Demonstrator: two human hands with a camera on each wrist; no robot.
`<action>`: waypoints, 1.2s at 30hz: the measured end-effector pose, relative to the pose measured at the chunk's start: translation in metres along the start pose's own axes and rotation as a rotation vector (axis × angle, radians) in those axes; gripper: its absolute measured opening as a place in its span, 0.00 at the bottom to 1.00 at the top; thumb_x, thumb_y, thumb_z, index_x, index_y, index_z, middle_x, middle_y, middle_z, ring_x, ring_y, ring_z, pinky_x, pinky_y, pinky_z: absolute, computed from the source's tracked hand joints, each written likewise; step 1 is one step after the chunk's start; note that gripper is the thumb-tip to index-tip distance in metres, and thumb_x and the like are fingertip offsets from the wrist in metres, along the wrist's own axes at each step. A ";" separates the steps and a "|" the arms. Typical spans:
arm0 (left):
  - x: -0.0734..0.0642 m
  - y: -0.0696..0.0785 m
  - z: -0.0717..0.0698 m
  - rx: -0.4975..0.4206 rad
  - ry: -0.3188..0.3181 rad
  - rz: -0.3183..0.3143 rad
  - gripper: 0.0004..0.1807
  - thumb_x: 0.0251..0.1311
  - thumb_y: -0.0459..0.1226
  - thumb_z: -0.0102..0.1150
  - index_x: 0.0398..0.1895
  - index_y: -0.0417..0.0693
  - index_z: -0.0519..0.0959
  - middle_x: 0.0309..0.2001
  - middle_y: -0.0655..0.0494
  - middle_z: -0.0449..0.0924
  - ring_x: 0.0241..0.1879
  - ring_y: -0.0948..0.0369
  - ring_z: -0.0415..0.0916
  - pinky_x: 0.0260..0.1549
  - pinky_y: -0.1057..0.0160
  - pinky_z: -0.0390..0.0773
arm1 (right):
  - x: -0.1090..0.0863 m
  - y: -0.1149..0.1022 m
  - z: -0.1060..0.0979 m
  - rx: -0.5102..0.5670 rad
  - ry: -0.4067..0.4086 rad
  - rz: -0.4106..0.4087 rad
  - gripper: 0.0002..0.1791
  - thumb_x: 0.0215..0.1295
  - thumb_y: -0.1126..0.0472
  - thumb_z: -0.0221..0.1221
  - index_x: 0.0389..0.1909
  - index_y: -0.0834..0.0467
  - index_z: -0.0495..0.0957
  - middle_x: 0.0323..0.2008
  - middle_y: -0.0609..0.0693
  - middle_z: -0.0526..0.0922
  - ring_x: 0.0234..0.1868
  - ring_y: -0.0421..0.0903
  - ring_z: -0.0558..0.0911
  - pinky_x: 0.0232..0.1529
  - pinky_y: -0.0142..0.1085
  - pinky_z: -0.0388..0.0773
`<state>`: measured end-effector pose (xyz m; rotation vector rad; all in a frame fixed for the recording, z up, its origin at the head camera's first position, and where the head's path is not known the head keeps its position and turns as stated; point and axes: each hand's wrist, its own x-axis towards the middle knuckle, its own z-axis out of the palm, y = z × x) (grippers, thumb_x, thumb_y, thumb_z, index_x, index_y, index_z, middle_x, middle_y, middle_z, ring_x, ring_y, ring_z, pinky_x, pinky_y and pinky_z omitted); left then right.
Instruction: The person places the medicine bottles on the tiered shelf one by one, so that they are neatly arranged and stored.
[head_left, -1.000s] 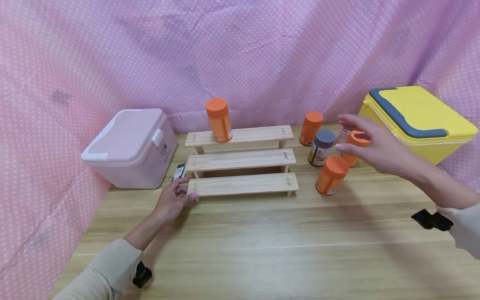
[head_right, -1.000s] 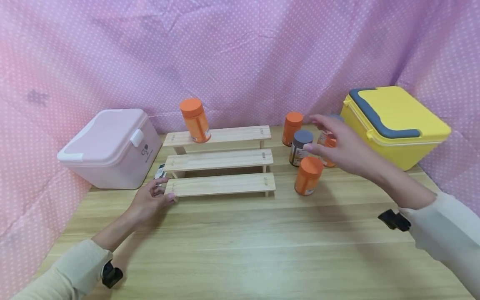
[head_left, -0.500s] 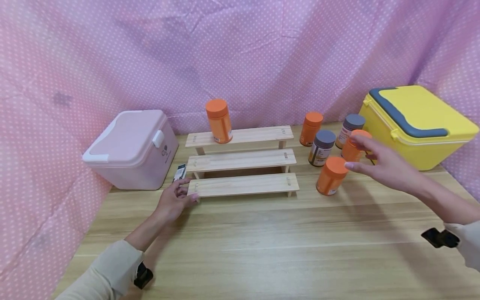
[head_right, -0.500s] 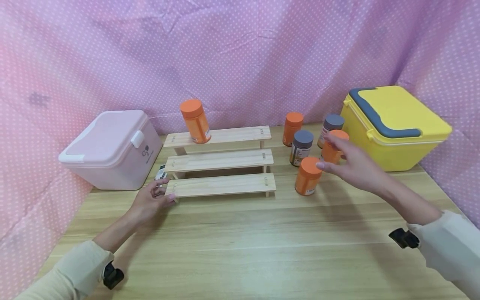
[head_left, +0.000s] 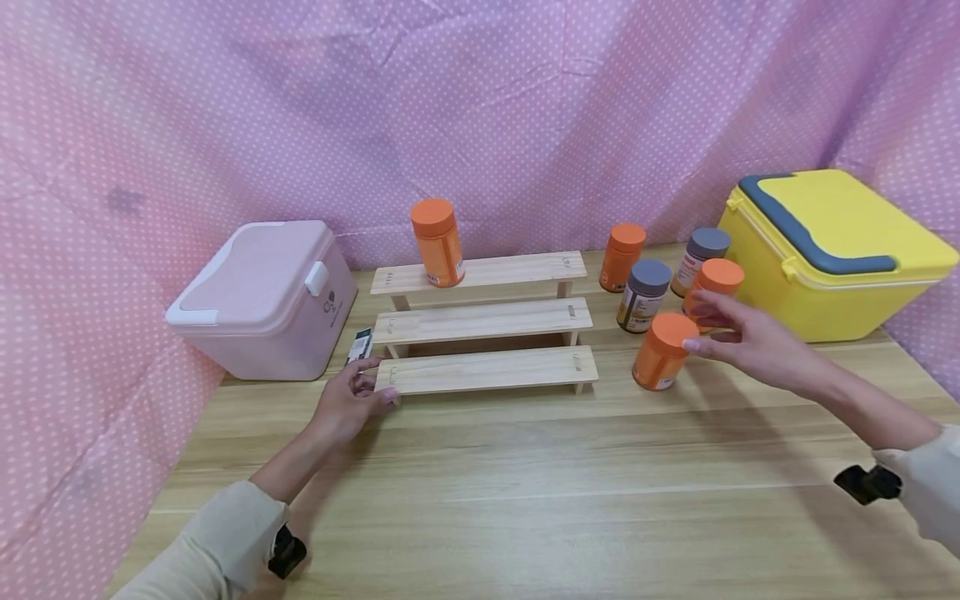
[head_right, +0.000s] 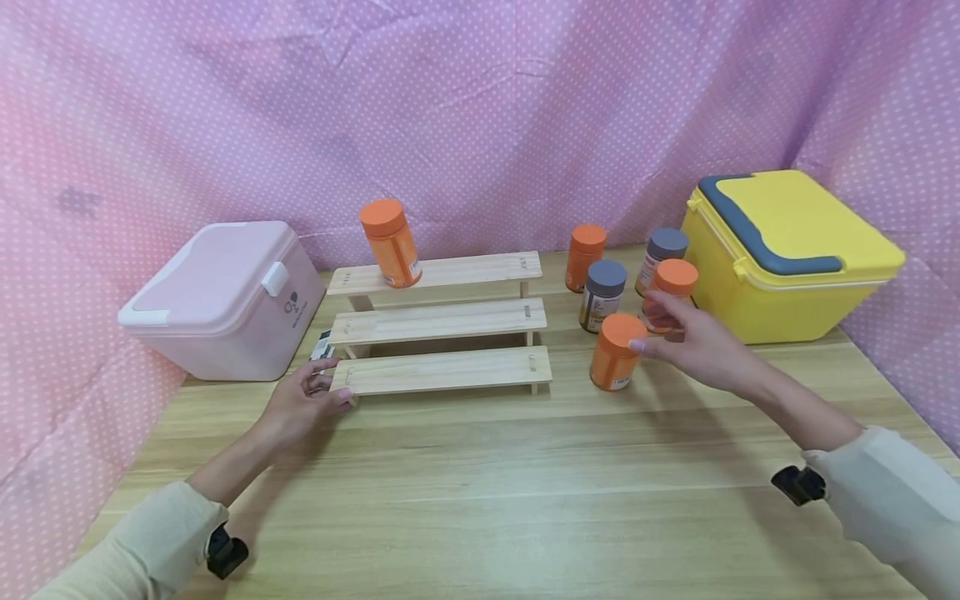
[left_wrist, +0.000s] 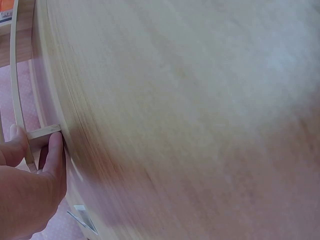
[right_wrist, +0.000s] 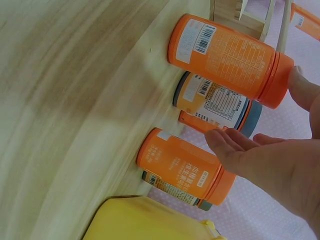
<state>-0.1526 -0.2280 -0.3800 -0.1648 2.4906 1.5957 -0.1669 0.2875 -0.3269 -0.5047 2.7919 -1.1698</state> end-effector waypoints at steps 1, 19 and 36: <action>0.000 0.000 0.000 -0.001 -0.001 -0.001 0.36 0.60 0.32 0.63 0.70 0.38 0.58 0.48 0.38 0.78 0.40 0.56 0.83 0.38 0.70 0.81 | 0.000 0.000 0.001 0.003 -0.001 -0.006 0.37 0.65 0.59 0.62 0.70 0.66 0.57 0.62 0.67 0.69 0.57 0.47 0.74 0.44 0.12 0.68; 0.000 0.000 0.000 -0.030 -0.005 0.013 0.35 0.61 0.30 0.61 0.69 0.36 0.57 0.48 0.36 0.77 0.39 0.56 0.83 0.39 0.68 0.82 | -0.002 0.001 0.010 0.046 -0.066 0.009 0.32 0.68 0.59 0.59 0.69 0.63 0.61 0.58 0.63 0.75 0.48 0.23 0.73 0.45 0.19 0.75; -0.001 0.000 0.000 -0.057 -0.013 0.011 0.35 0.61 0.30 0.61 0.69 0.35 0.57 0.47 0.37 0.78 0.39 0.56 0.83 0.41 0.65 0.83 | -0.002 -0.001 0.013 0.048 -0.057 -0.049 0.30 0.69 0.61 0.58 0.69 0.64 0.61 0.58 0.64 0.75 0.49 0.23 0.72 0.46 0.17 0.73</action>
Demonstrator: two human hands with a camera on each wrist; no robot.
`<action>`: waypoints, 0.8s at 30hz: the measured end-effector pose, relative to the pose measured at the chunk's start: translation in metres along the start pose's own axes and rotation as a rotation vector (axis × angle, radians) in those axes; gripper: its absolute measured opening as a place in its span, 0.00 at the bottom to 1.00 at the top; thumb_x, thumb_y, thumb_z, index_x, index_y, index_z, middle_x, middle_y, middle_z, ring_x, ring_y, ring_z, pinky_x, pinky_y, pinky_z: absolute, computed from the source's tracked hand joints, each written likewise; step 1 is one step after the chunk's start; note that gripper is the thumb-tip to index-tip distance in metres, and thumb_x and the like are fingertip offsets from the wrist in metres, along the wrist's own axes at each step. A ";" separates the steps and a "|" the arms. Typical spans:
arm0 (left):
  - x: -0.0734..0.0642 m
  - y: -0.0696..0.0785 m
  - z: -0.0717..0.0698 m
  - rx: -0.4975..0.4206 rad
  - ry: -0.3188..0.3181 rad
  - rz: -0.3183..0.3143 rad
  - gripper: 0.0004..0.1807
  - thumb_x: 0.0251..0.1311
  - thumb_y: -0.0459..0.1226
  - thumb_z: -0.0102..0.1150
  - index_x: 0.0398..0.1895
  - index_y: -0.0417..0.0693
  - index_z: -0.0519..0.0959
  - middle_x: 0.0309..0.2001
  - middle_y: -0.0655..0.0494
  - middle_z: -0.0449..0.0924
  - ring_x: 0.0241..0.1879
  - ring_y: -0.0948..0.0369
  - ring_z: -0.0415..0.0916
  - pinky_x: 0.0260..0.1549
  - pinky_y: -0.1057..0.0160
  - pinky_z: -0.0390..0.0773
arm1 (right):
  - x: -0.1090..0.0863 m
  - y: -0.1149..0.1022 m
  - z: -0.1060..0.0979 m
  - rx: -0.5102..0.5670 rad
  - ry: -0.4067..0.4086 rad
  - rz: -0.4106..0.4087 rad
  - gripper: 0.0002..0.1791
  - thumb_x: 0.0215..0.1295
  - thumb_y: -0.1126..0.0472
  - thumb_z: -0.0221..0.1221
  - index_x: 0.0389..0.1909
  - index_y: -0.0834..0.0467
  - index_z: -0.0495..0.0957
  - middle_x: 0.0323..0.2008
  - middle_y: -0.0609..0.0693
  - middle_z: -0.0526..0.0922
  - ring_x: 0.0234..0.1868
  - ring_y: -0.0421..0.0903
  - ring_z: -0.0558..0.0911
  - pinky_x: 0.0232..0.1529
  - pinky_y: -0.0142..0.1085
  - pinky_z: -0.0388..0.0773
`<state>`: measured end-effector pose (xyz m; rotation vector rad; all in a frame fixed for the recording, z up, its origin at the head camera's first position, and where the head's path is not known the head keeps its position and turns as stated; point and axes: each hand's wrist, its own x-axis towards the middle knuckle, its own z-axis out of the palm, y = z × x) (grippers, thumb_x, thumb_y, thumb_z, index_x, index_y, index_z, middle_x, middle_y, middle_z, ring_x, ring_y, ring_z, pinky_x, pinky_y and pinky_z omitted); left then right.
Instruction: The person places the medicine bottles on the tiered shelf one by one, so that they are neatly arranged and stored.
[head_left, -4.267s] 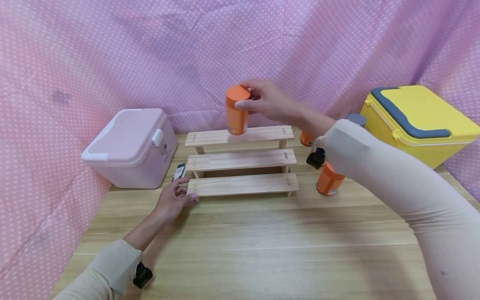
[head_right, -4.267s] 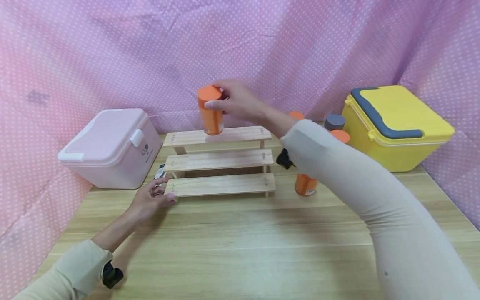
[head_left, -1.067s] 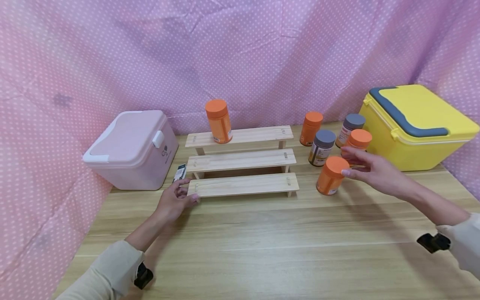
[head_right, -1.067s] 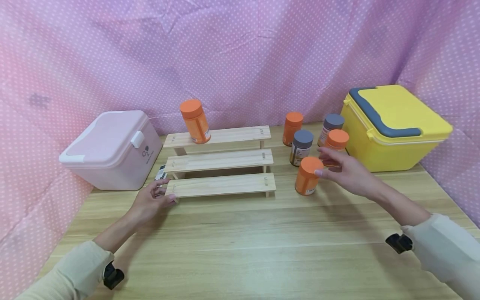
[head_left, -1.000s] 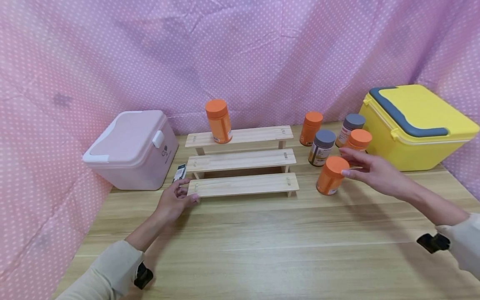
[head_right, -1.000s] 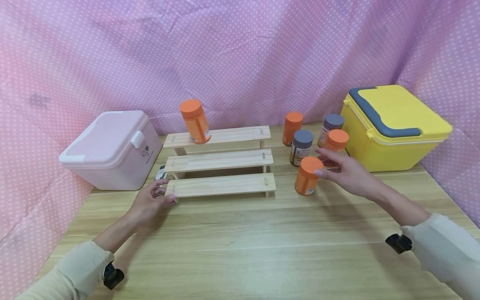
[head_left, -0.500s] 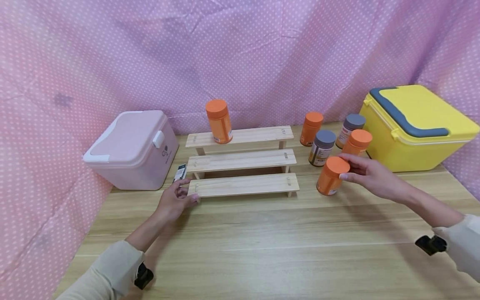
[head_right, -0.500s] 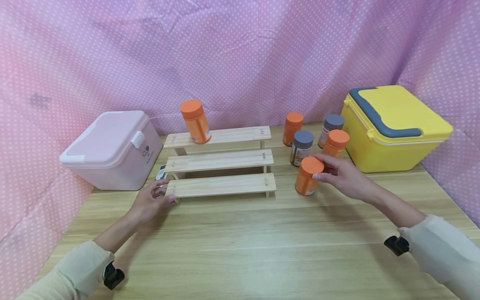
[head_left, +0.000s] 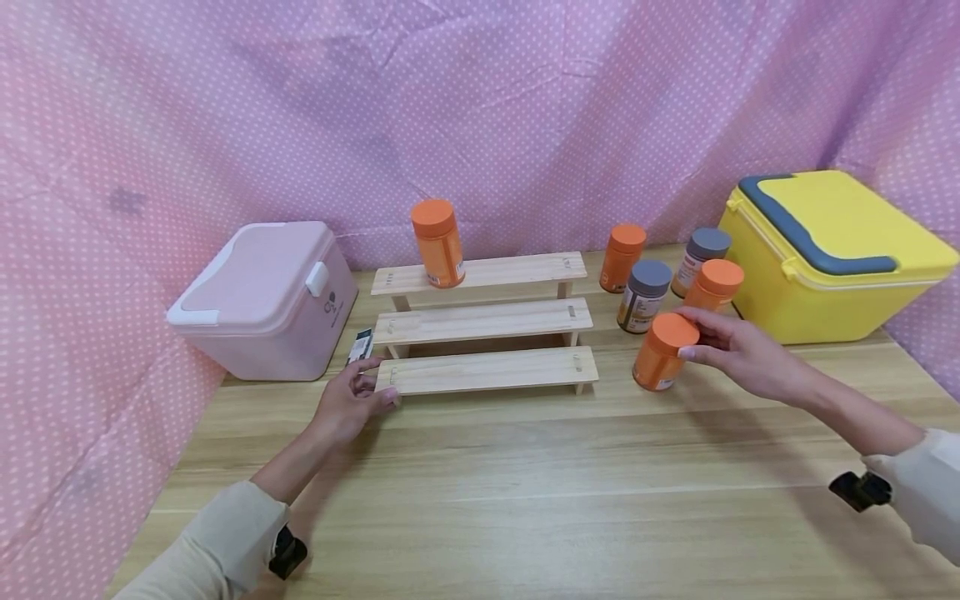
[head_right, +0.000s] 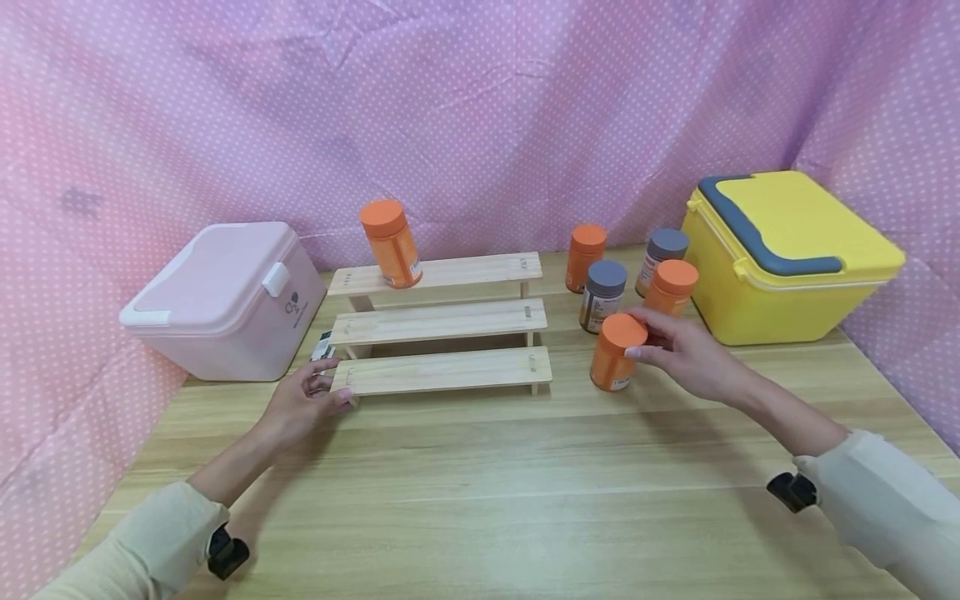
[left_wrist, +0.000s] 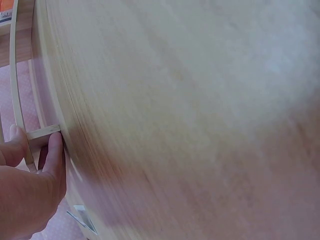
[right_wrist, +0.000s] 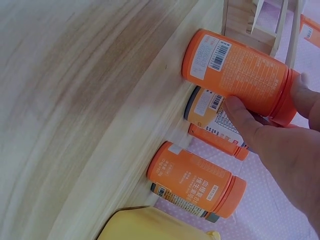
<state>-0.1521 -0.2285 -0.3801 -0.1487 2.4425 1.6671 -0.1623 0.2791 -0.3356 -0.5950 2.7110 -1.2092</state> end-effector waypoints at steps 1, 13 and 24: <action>0.000 0.000 0.000 -0.003 0.000 -0.002 0.35 0.61 0.29 0.61 0.69 0.36 0.57 0.47 0.37 0.78 0.39 0.55 0.83 0.42 0.65 0.83 | 0.000 0.000 0.001 0.002 0.004 -0.011 0.30 0.68 0.62 0.57 0.69 0.64 0.61 0.57 0.64 0.75 0.49 0.21 0.72 0.45 0.17 0.73; 0.001 0.001 0.001 -0.003 0.008 -0.011 0.35 0.61 0.29 0.61 0.69 0.36 0.57 0.47 0.38 0.78 0.38 0.58 0.83 0.40 0.65 0.83 | -0.004 -0.006 -0.009 -0.001 0.065 -0.098 0.29 0.67 0.67 0.57 0.68 0.66 0.62 0.54 0.55 0.76 0.47 0.22 0.74 0.43 0.17 0.75; 0.001 0.001 0.001 0.004 0.011 -0.012 0.36 0.61 0.30 0.61 0.70 0.36 0.57 0.48 0.37 0.77 0.38 0.56 0.83 0.41 0.63 0.83 | -0.002 -0.041 -0.031 0.036 0.105 -0.143 0.29 0.66 0.71 0.56 0.68 0.62 0.64 0.50 0.33 0.77 0.48 0.28 0.77 0.44 0.19 0.75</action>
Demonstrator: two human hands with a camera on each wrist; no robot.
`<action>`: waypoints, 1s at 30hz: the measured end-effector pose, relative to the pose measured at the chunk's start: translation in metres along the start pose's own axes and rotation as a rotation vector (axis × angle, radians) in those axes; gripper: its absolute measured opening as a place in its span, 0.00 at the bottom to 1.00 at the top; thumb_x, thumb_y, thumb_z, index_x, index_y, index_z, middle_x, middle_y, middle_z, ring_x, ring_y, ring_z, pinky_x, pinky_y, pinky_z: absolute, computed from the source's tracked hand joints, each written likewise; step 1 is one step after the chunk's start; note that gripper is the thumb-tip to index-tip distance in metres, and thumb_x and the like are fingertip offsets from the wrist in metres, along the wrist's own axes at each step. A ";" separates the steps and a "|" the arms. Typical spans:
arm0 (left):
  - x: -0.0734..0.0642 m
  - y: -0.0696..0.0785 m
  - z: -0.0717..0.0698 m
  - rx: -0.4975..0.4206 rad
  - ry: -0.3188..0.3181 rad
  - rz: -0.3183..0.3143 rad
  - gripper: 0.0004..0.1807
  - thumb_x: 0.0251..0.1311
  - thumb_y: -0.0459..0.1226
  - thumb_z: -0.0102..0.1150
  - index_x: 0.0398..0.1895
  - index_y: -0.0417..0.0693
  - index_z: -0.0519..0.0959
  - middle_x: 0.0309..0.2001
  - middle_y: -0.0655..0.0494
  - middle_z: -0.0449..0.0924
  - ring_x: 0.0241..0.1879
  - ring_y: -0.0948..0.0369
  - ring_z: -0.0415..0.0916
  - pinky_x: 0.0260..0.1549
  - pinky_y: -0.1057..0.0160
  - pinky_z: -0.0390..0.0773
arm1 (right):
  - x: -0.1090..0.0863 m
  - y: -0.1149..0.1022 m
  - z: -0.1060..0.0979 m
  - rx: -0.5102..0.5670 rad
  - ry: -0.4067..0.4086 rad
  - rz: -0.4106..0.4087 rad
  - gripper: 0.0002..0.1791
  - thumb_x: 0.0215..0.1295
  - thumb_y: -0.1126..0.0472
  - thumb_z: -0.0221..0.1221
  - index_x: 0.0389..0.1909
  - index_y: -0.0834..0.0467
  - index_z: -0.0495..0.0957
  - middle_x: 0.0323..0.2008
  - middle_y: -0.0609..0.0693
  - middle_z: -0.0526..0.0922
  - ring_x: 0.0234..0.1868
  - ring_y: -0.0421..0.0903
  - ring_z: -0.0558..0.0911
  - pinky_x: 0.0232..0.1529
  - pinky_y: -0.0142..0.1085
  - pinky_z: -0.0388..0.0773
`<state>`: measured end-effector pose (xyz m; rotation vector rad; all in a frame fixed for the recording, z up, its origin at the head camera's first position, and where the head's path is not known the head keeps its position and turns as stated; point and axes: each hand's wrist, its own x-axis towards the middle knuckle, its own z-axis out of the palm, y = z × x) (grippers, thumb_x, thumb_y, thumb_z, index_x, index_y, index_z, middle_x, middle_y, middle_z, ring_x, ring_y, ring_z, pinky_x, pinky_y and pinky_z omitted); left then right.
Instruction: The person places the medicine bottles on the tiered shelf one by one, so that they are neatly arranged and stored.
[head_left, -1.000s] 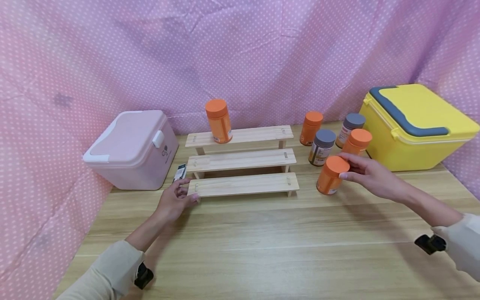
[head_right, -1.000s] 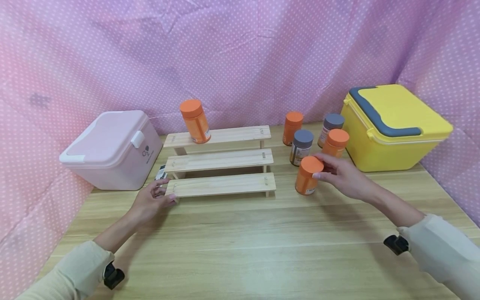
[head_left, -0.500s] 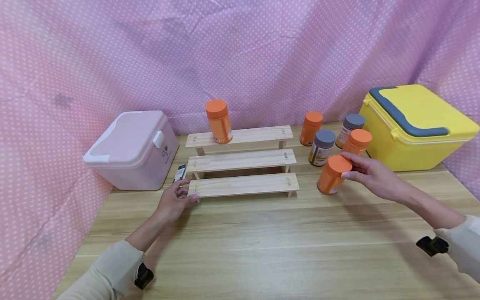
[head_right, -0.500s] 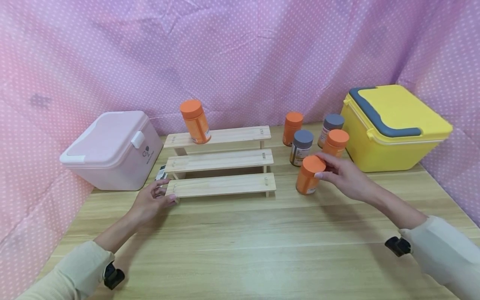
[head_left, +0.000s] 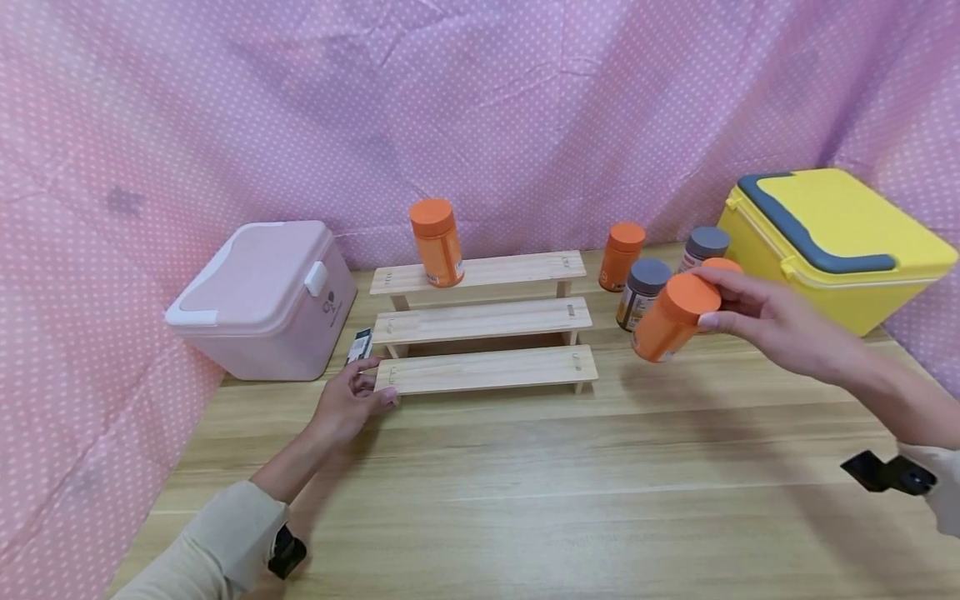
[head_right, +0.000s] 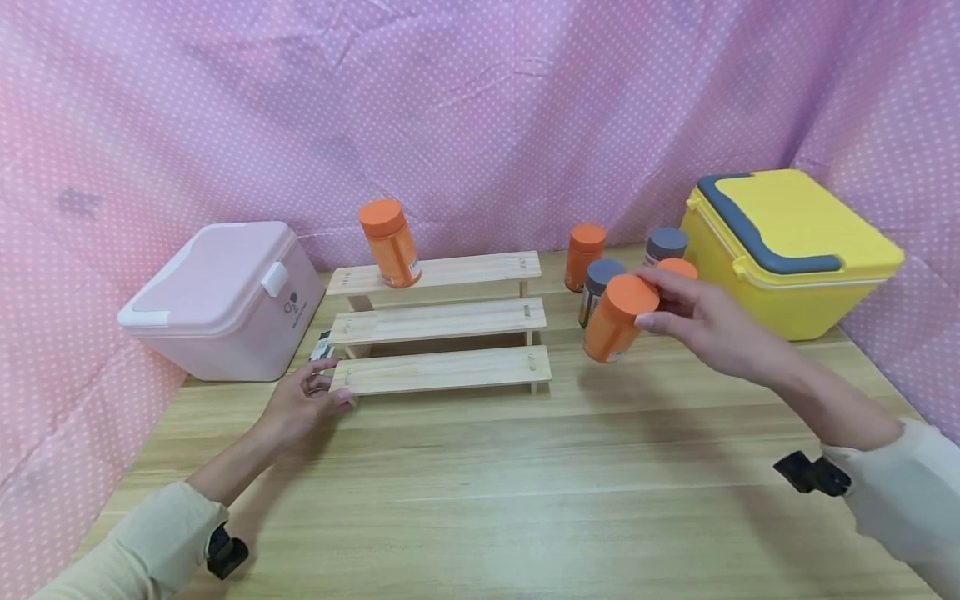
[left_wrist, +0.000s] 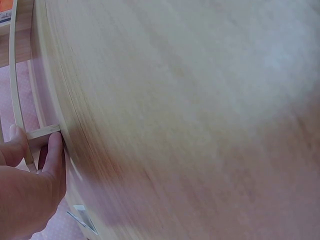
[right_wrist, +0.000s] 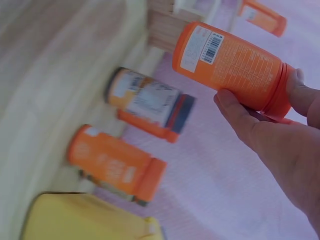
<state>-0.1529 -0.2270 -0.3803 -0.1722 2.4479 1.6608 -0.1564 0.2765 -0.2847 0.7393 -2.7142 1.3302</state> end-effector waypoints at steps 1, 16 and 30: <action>0.000 0.000 0.000 -0.002 0.000 0.002 0.36 0.61 0.30 0.61 0.70 0.36 0.57 0.48 0.37 0.77 0.39 0.56 0.83 0.41 0.63 0.83 | 0.003 -0.005 -0.002 0.002 0.009 -0.004 0.29 0.66 0.72 0.56 0.68 0.61 0.65 0.50 0.33 0.78 0.48 0.28 0.77 0.43 0.19 0.75; 0.001 0.000 -0.001 -0.026 -0.001 0.006 0.34 0.62 0.28 0.59 0.69 0.35 0.57 0.48 0.36 0.77 0.38 0.57 0.83 0.41 0.64 0.83 | 0.077 -0.062 -0.003 -0.071 0.001 0.054 0.26 0.70 0.54 0.57 0.68 0.48 0.67 0.55 0.52 0.78 0.49 0.39 0.77 0.45 0.21 0.72; 0.000 -0.001 -0.001 -0.014 -0.001 0.010 0.35 0.62 0.28 0.59 0.70 0.35 0.56 0.50 0.33 0.76 0.39 0.56 0.83 0.40 0.65 0.83 | 0.158 -0.073 0.033 0.073 -0.157 0.063 0.27 0.70 0.53 0.56 0.68 0.53 0.65 0.58 0.53 0.76 0.57 0.47 0.77 0.58 0.40 0.75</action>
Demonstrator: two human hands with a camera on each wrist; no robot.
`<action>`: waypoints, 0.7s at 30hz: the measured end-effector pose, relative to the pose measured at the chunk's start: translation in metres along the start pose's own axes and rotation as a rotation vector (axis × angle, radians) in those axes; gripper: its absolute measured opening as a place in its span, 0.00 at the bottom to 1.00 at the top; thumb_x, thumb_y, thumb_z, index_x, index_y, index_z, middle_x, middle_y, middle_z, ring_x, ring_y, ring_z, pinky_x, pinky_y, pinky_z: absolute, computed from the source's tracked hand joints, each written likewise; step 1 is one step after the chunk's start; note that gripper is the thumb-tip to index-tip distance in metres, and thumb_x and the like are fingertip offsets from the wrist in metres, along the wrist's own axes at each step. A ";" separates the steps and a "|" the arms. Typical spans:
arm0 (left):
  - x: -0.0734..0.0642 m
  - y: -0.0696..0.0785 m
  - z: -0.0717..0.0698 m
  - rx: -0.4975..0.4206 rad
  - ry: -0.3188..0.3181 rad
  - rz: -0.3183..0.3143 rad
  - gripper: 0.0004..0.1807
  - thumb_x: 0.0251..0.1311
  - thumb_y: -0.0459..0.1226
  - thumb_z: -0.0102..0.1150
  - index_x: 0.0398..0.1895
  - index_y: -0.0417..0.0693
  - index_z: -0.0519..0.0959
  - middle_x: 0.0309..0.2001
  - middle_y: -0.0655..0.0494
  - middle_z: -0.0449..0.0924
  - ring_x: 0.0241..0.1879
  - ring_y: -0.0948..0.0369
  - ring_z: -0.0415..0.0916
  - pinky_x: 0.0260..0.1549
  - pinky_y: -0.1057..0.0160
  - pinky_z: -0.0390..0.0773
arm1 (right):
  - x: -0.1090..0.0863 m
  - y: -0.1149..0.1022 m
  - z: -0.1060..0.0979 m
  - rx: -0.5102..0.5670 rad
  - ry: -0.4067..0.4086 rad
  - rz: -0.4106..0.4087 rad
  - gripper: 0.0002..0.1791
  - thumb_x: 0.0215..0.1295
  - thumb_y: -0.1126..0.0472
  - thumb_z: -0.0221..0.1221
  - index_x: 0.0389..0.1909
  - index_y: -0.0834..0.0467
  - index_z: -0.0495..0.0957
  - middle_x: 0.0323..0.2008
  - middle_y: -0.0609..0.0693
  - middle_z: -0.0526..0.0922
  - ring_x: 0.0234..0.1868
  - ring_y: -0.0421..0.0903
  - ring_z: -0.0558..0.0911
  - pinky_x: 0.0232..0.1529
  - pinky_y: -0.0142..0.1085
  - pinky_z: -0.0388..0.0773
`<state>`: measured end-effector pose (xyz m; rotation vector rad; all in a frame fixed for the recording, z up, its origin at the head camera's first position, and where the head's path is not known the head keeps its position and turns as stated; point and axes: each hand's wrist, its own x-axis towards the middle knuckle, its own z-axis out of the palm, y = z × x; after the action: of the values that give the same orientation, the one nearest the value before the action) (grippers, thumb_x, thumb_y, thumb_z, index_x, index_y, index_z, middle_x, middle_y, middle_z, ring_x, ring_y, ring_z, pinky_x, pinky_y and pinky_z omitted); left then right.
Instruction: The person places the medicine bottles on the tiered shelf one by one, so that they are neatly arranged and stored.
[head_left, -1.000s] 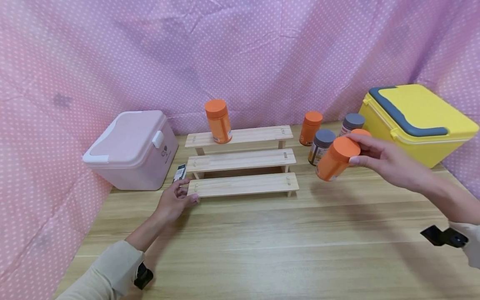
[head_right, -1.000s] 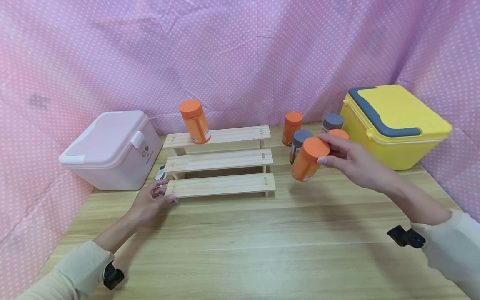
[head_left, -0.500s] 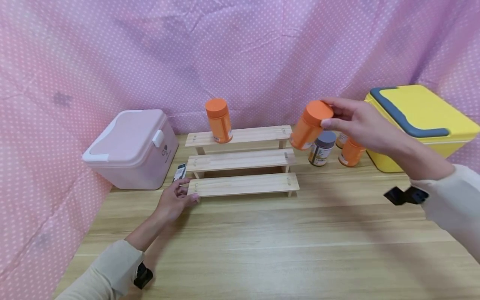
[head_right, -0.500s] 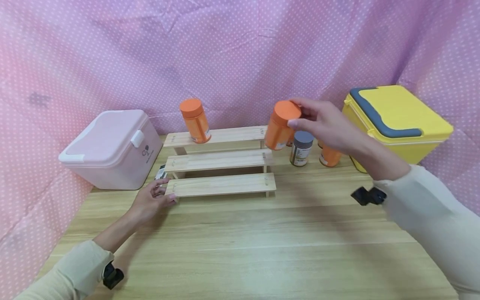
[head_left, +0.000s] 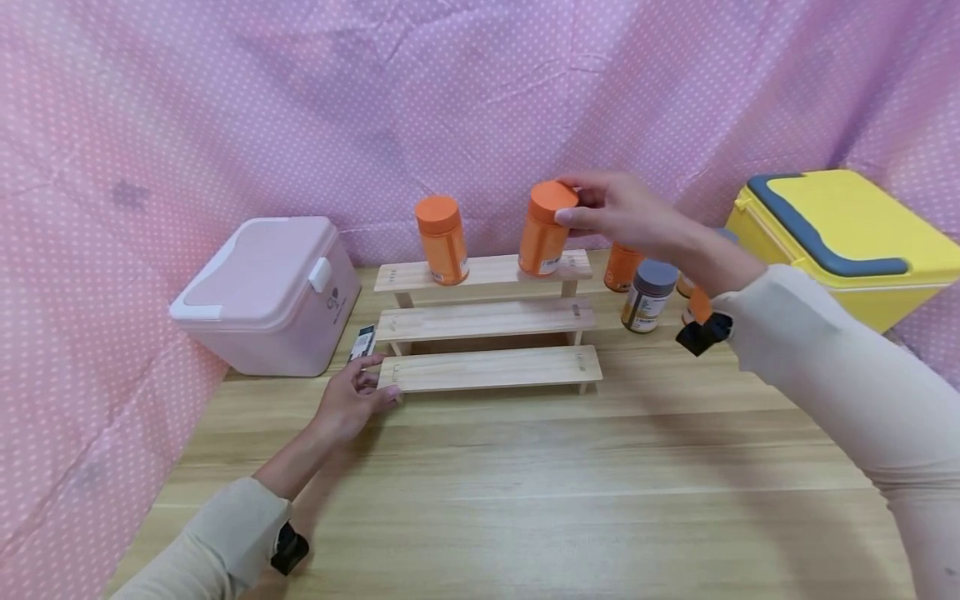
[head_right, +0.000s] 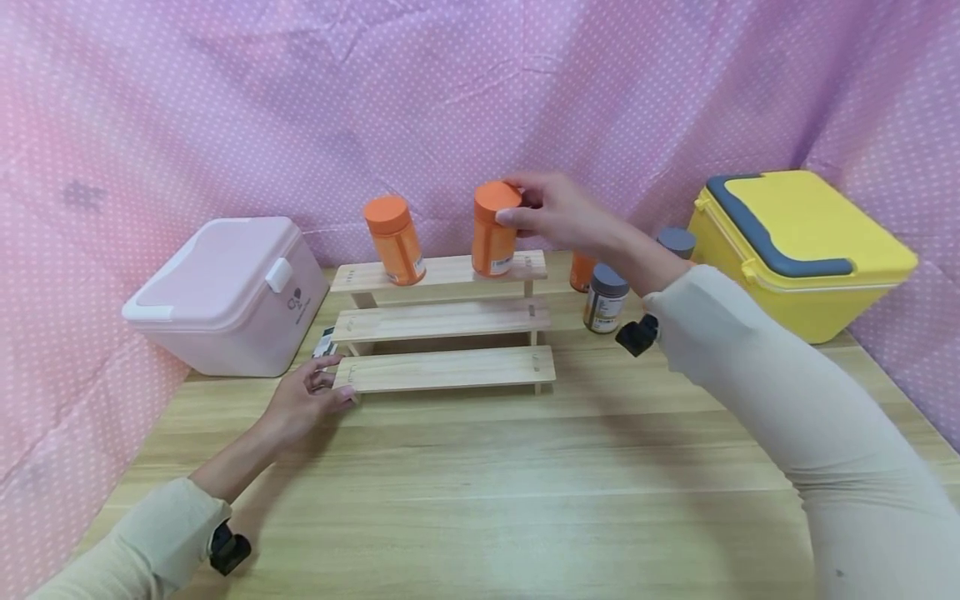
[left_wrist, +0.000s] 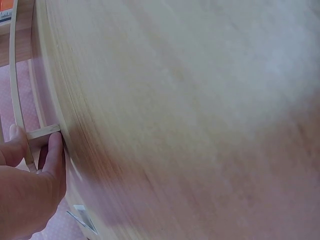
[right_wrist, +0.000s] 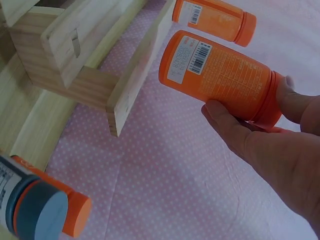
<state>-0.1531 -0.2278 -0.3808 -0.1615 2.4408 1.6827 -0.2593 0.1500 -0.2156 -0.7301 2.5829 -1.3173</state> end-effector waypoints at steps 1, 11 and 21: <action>0.000 0.000 0.000 -0.007 0.000 -0.001 0.35 0.62 0.28 0.59 0.70 0.35 0.56 0.50 0.32 0.76 0.39 0.56 0.83 0.41 0.64 0.83 | 0.004 0.000 0.002 0.012 -0.005 -0.003 0.27 0.70 0.54 0.56 0.68 0.54 0.66 0.58 0.53 0.76 0.57 0.48 0.77 0.57 0.39 0.76; 0.001 0.000 0.000 -0.022 -0.004 -0.008 0.35 0.62 0.27 0.59 0.70 0.35 0.56 0.49 0.34 0.76 0.39 0.55 0.83 0.42 0.63 0.83 | 0.024 0.001 0.014 0.015 -0.066 0.012 0.26 0.71 0.59 0.55 0.68 0.56 0.65 0.57 0.56 0.76 0.55 0.51 0.78 0.56 0.40 0.77; 0.000 0.002 0.000 0.009 0.002 -0.020 0.36 0.62 0.29 0.60 0.70 0.36 0.56 0.49 0.34 0.77 0.39 0.55 0.84 0.41 0.63 0.83 | 0.032 -0.003 0.012 0.025 -0.135 0.073 0.29 0.72 0.57 0.53 0.71 0.56 0.60 0.61 0.56 0.73 0.57 0.51 0.77 0.60 0.41 0.74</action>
<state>-0.1533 -0.2265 -0.3786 -0.1862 2.4397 1.6641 -0.2822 0.1247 -0.2179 -0.6885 2.4589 -1.2324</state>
